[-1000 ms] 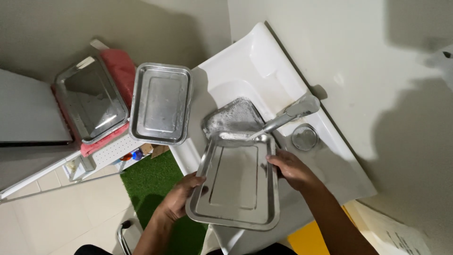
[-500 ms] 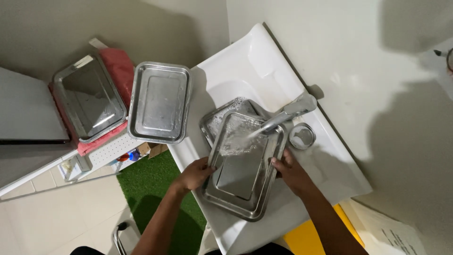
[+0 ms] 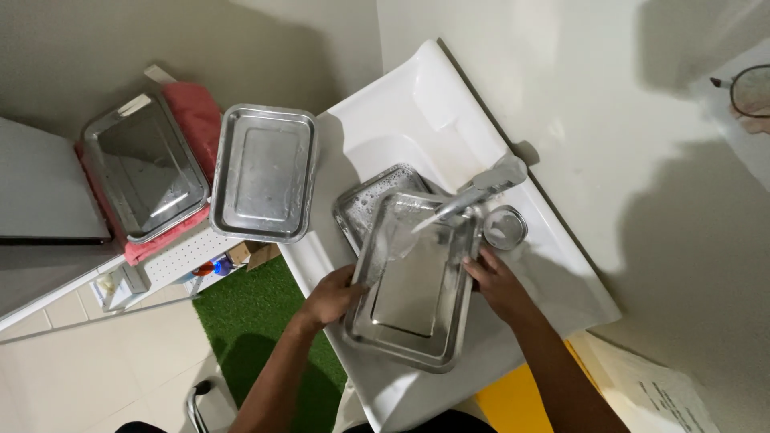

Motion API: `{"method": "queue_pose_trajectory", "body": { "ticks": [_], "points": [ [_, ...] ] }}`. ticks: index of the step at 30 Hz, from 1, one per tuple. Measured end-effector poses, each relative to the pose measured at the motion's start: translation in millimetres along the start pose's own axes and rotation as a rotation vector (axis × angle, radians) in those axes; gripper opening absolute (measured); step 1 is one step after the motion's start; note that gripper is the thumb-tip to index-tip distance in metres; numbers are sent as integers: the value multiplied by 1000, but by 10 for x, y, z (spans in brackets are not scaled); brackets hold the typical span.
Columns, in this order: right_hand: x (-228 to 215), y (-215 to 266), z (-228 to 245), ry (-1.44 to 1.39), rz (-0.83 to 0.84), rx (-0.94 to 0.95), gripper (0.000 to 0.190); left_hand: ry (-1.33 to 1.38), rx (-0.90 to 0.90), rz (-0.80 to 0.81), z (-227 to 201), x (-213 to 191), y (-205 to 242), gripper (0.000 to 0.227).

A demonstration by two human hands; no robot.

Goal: Washing and rinsing metal dental trays in a sink.

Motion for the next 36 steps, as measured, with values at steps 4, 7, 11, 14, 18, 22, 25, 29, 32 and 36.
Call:
{"method": "queue_pose_trajectory", "body": {
  "ticks": [4, 7, 11, 14, 18, 22, 25, 29, 32, 36],
  "points": [
    [102, -520, -339, 320, -63, -702, 39, -62, 21, -17, 1, -225, 256, 40],
    [409, -523, -137, 99, 88, -711, 37, -65, 18, -32, 20, -357, 392, 39],
    [767, -432, 274, 26, 180, -322, 38, 5, 12, -73, 266, -532, 384, 35],
    [872, -322, 598, 272, 84, -444, 36, 18, 49, -127, 316, -659, 364, 31],
    [897, -293, 812, 425, -22, -492, 35, 102, 79, -207, 332, -783, 309, 30],
    [881, -238, 1205, 406, -54, -635, 38, 208, 146, -226, 36, -880, 329, 28],
    [898, -47, 1723, 359, -119, -790, 46, 226, 160, -238, -64, -892, 226, 26],
    [950, -158, 2021, 426, -235, -829, 52, 382, 233, -312, -253, -936, 165, 18],
    [989, -159, 2239, 411, -269, -890, 50, 431, 267, -392, -384, -952, 196, 15],
    [1005, -84, 2475, 339, -241, -964, 39, 475, 364, -505, -274, -946, 76, 10]
  ]
}}
Point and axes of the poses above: each hand's wrist, its own y-axis away from the middle knuckle, its own x-axis out of the palm, z = x × y, the point moved 7 cm from there along -y, towards the middle knuckle, and after that the axes turned 12 degrees about -z, right-handed, at the moved point
